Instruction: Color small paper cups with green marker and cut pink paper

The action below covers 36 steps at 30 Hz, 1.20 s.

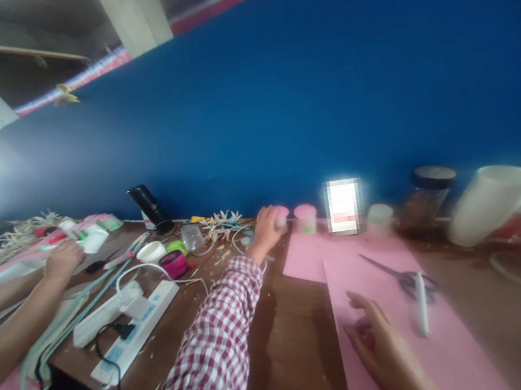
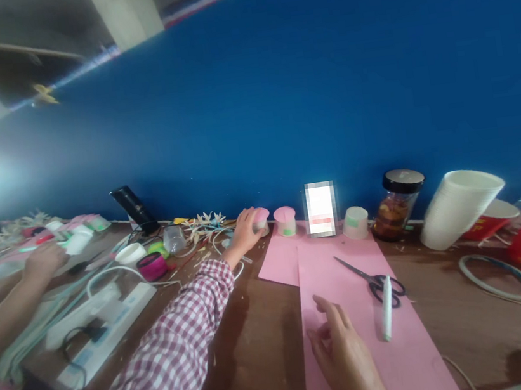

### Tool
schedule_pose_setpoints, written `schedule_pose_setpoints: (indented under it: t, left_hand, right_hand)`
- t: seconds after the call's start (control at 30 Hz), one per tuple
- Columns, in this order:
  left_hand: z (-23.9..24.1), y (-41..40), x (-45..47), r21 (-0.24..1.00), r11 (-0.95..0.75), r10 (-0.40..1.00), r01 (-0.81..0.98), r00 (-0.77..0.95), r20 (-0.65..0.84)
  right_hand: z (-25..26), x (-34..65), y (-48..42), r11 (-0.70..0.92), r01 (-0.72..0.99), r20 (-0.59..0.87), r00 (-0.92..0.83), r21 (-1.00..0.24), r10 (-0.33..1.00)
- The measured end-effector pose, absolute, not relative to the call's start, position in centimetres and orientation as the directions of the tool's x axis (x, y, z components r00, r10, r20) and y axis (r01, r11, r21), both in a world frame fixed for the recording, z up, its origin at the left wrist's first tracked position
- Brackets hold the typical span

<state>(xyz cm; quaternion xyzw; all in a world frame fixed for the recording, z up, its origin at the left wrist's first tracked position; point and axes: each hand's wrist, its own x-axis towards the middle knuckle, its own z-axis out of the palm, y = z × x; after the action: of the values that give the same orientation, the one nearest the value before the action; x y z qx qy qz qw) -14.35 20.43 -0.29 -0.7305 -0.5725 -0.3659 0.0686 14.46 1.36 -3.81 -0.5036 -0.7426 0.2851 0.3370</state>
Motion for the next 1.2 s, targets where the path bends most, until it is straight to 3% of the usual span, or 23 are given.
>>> schedule_pose_setpoints:
  t: [1.2]
  left_hand:
    - [0.25,20.13,-14.93,0.255,-0.338,0.773,0.906,0.113,0.624]
  right_hand:
    - [-3.41,14.54,1.27,0.326,0.552,0.199,-0.279,-0.767,0.939]
